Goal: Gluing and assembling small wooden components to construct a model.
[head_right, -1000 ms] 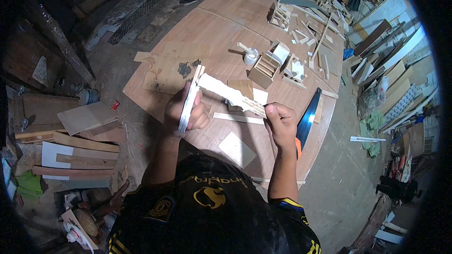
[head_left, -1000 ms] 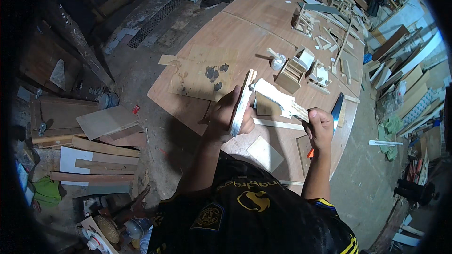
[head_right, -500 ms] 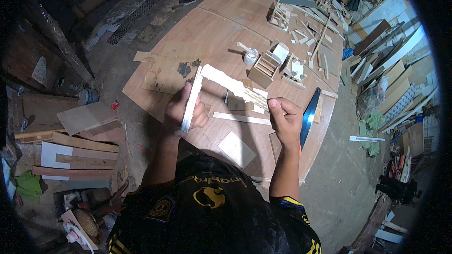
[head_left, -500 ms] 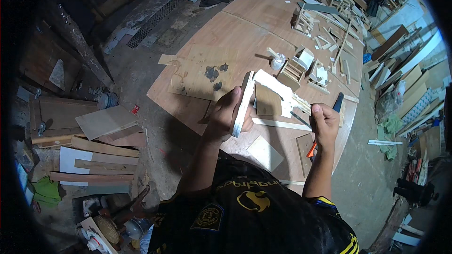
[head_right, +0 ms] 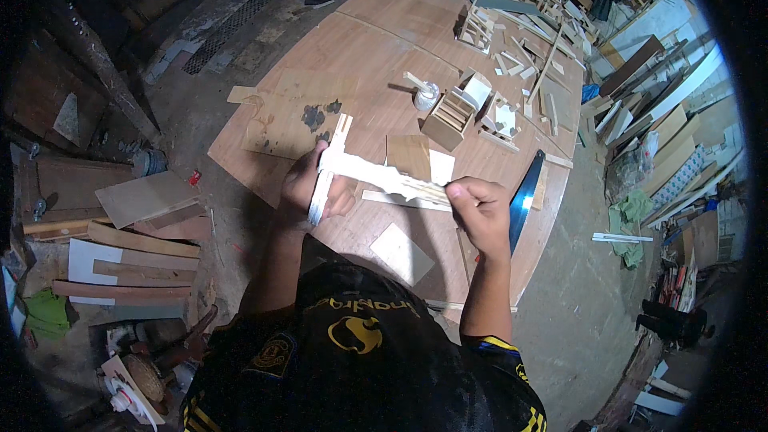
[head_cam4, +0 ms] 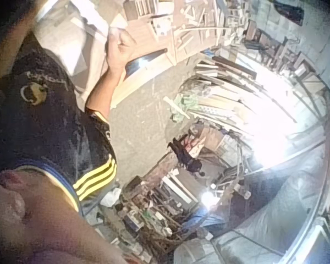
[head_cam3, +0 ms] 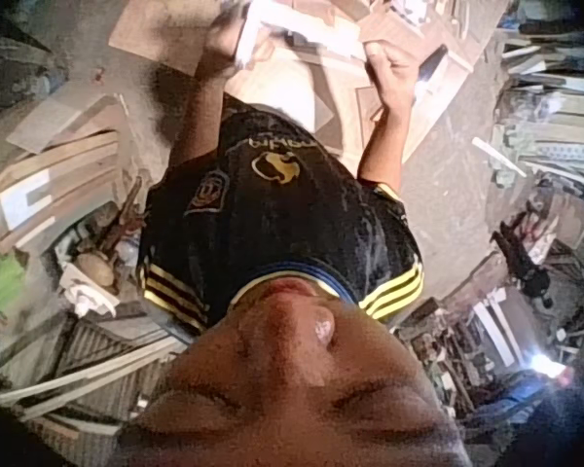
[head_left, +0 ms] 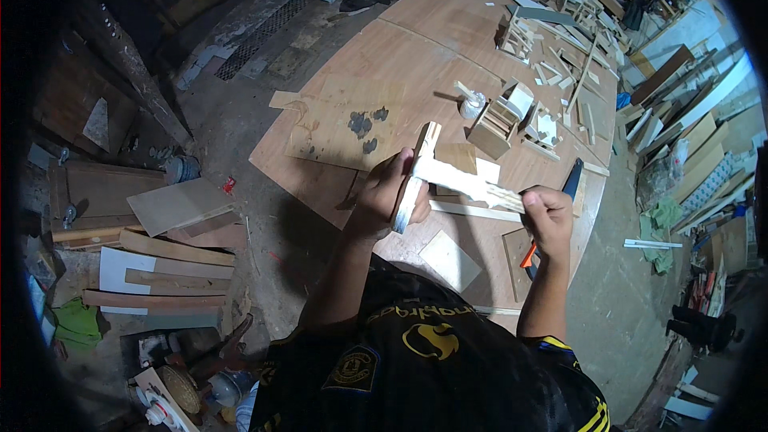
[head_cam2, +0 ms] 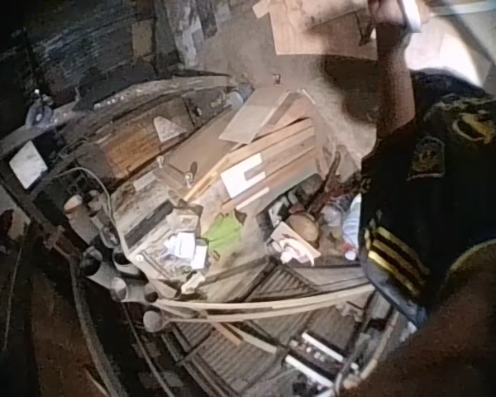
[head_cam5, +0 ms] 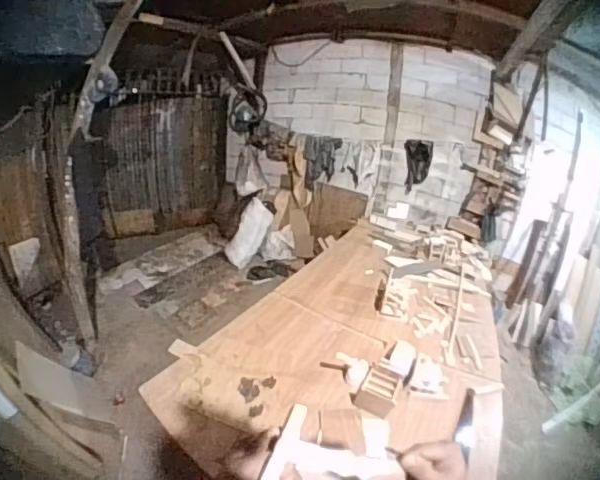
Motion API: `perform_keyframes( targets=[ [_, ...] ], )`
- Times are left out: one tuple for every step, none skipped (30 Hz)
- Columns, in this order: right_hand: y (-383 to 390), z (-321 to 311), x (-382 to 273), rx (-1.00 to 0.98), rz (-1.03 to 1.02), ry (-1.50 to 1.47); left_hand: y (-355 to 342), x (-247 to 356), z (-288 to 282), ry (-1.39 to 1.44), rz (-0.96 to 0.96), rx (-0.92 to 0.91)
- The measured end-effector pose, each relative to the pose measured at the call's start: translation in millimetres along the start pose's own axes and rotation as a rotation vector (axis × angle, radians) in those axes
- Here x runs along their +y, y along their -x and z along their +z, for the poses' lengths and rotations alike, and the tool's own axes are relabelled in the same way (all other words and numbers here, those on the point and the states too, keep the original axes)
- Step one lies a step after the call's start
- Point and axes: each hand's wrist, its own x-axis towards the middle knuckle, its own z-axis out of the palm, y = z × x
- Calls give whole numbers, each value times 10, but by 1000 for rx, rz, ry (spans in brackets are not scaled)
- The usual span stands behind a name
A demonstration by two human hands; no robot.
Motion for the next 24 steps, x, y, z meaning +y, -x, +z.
perform_keyframes(
  targets=[
    [-9, 39, -17, -62, 35, 31, 14, -46, -102, 35, 5, -21],
    [-22, 53, -32, -98, 35, 30, 1, -55, -132, 73, 6, -45],
    [-29, 58, -36, -95, 36, 30, 6, -57, -144, 74, 4, -46],
    [-35, 61, -38, -86, 37, 29, 15, -51, -139, -124, -38, 45],
    [-37, 62, -46, -78, 36, 29, 29, -30, -109, -322, -76, 135],
    [-49, 58, -53, -76, 35, 30, 43, -10, -79, -521, -115, 224],
    [-66, 52, -61, -7, 37, 15, 53, 4, -57, -719, -152, 312],
    [-84, 51, -68, 58, 40, -3, 65, 16, -47, -920, -191, 405],
    [-95, 62, -88, 58, 41, -4, 73, 19, -48, -920, -192, 406],
    [-104, 82, -116, 81, 55, 5, 79, 16, -54, -829, -175, 404],
    [-111, 91, -132, 105, 69, 14, 80, 10, -64, -738, -158, 401],
    [-114, 90, -128, 105, 69, 14, 80, 1, -78, -647, -141, 398],
    [-117, 88, -118, 100, 73, -7, 82, -10, -97, -555, -124, 394],
    [-119, 83, -106, 96, 77, -27, 82, -25, -127, -463, -107, 388],
    [-111, 79, -101, 93, 77, -27, 112, -67, -258, -463, -105, 389],
    [-91, 57, -94, 19, 60, -27, 149, -142, -470, -696, -249, 253],
    [-76, 30, -82, -51, 46, -29, 110, -116, -461, -923, -397, 106],
    [-65, 3, -129, -137, 44, 78, 93, -119, -421, -922, -400, 105],
    [-68, 5, -108, -135, 46, 77, 75, -131, -357, -333, -252, 41],
    [-62, 1, -87, -106, 76, 67, 38, -118, -260, 253, -98, -24],
    [-67, 30, -93, -87, 103, 55, 107, -187, -382, 251, -95, -23],
    [-84, 85, -114, -25, 59, 31, 216, -320, -622, -419, 46, -31],
    [-113, 101, -120, -32, 58, 29, 288, -379, -754, -1089, 189, -31],
    [-123, 63, -93, 32, 70, 19, 177, -299, -572, -1078, 186, -46]
  ],
)
